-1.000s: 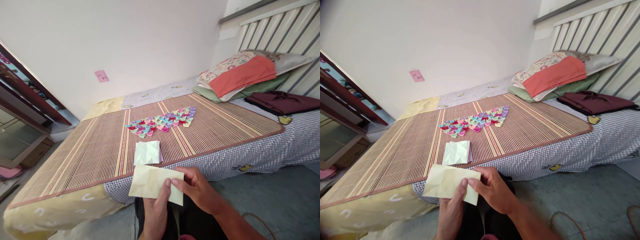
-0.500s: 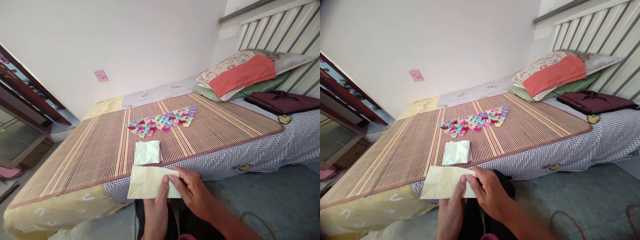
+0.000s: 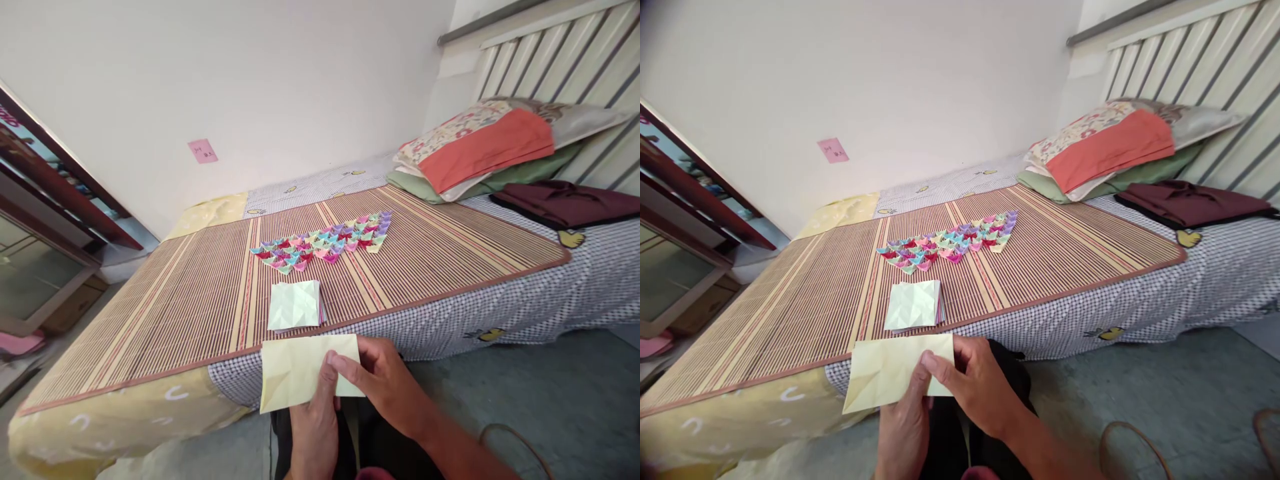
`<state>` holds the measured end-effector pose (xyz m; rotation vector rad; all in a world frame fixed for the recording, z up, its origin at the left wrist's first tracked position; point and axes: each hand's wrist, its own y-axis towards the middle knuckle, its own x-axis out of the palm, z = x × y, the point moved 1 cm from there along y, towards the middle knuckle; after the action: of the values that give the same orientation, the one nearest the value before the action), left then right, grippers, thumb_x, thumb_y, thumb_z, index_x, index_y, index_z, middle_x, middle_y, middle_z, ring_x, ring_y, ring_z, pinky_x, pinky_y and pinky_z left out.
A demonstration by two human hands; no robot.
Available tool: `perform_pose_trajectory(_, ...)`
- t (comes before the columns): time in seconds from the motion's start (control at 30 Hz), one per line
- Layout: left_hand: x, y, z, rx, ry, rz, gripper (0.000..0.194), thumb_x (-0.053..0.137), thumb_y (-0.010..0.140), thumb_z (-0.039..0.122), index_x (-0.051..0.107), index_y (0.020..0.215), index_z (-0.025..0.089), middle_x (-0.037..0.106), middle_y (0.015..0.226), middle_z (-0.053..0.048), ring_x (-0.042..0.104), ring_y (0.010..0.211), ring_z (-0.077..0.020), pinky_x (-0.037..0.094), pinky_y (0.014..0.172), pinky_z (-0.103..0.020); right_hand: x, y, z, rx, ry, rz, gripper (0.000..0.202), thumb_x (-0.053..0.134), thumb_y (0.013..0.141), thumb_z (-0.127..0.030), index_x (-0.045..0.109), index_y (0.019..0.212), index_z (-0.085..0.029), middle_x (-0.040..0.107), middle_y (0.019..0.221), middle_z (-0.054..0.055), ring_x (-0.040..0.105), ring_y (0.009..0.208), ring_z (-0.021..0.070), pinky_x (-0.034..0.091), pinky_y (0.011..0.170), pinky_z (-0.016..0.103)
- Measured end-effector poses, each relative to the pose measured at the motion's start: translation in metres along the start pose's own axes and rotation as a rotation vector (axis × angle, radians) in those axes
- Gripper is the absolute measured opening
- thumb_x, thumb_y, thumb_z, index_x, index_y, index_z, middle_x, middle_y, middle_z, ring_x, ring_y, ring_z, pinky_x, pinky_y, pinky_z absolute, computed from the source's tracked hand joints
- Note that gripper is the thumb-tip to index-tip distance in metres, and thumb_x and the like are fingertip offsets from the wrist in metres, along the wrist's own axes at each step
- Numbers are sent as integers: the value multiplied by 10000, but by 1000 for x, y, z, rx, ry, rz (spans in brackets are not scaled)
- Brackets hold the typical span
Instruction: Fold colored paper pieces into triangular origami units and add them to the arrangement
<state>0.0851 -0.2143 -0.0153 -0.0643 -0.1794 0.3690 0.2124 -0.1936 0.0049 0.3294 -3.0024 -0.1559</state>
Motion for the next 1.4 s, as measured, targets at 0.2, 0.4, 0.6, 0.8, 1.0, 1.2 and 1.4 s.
perform_pose_trajectory(0.2,-3,5,-6,-94,-43,-68,447,822,764,569,635,650,179,551,529,34,461,460,-117,413,453,-248,-1,1,3,-36,-60,3,296,648,972,-400,741,847,-148,691,717,22,624,653,180,496,612,267)
perform_pose_trajectory(0.4,-18,17,0,-81,-55,41,496,831,718,625,615,642,185,521,487,35,444,433,-117,365,398,-240,-6,-2,8,-56,-149,35,368,584,999,-454,703,816,-158,651,735,24,594,680,175,471,615,262)
perform_pose_trajectory(0.6,-38,44,10,20,-132,-19,393,792,822,530,645,712,182,456,478,66,348,435,-81,298,414,-197,-16,-2,12,-10,-131,66,415,590,989,-498,688,775,-156,579,676,3,499,624,144,404,552,248)
perform_pose_trajectory(0.8,-38,43,-6,74,-283,-162,500,726,810,662,694,945,182,637,636,5,493,488,-113,412,485,-228,-23,4,20,38,24,186,375,683,933,-511,772,968,-148,720,767,45,653,742,214,516,665,289)
perform_pose_trajectory(1.0,-8,15,-22,-55,-182,-314,353,747,879,492,645,802,163,541,592,30,476,536,-110,430,532,-240,-3,5,19,62,171,-13,334,669,962,-467,770,931,-150,700,638,16,636,582,171,501,592,268)
perform_pose_trajectory(1.2,-2,16,-9,-71,-269,-35,337,834,814,427,649,941,176,570,723,31,475,581,-101,449,502,-219,-4,2,13,56,156,-43,310,669,966,-435,776,897,-152,727,682,34,680,650,201,521,624,287)
perform_pose_trajectory(1.4,-3,13,-6,2,-164,79,391,859,765,482,647,874,171,524,655,55,421,521,-86,418,444,-209,-5,4,17,53,147,-12,305,670,955,-429,769,866,-154,700,679,20,634,634,180,491,609,275)
